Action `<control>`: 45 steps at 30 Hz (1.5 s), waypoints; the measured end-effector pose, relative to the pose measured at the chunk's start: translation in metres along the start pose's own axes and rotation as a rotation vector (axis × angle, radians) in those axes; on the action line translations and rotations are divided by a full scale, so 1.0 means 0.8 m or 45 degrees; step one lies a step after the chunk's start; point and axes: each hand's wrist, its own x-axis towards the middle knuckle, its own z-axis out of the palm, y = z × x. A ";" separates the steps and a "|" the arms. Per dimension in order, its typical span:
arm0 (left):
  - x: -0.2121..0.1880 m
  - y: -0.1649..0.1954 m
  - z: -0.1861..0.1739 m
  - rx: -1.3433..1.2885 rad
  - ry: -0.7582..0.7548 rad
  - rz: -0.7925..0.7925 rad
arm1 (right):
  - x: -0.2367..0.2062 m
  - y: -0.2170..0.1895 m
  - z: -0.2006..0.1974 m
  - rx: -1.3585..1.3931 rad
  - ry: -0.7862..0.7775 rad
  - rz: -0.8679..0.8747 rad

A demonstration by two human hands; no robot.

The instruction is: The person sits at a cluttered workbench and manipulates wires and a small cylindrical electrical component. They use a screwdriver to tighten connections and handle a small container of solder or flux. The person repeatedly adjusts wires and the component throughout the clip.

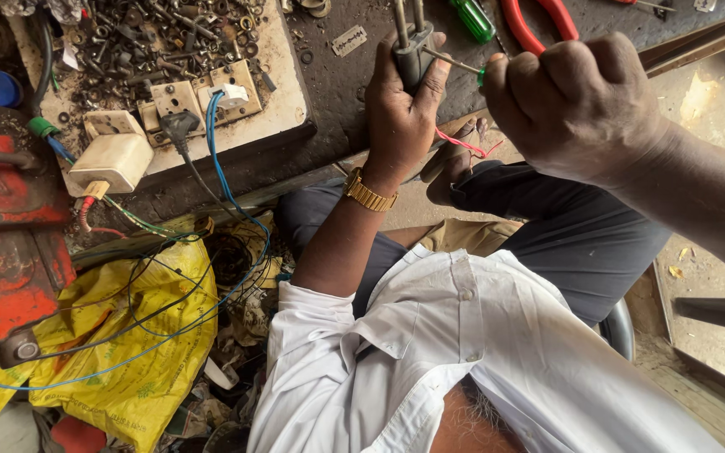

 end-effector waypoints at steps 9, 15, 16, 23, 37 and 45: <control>0.000 0.003 0.002 0.071 0.019 0.010 | 0.008 -0.007 0.000 0.728 -0.445 0.588; -0.001 0.003 0.002 0.055 0.039 0.066 | 0.004 -0.009 -0.002 1.070 -0.441 0.778; -0.002 0.003 0.003 0.009 0.040 0.017 | 0.003 -0.013 -0.002 1.036 -0.333 0.705; -0.003 0.001 0.003 -0.002 0.047 -0.010 | 0.001 -0.008 -0.003 0.094 -0.083 0.102; 0.000 0.002 -0.002 0.074 0.028 0.045 | 0.003 0.002 0.011 0.039 -0.274 -0.066; 0.000 0.001 0.000 0.036 0.016 -0.014 | 0.012 -0.007 -0.002 0.570 -0.416 0.417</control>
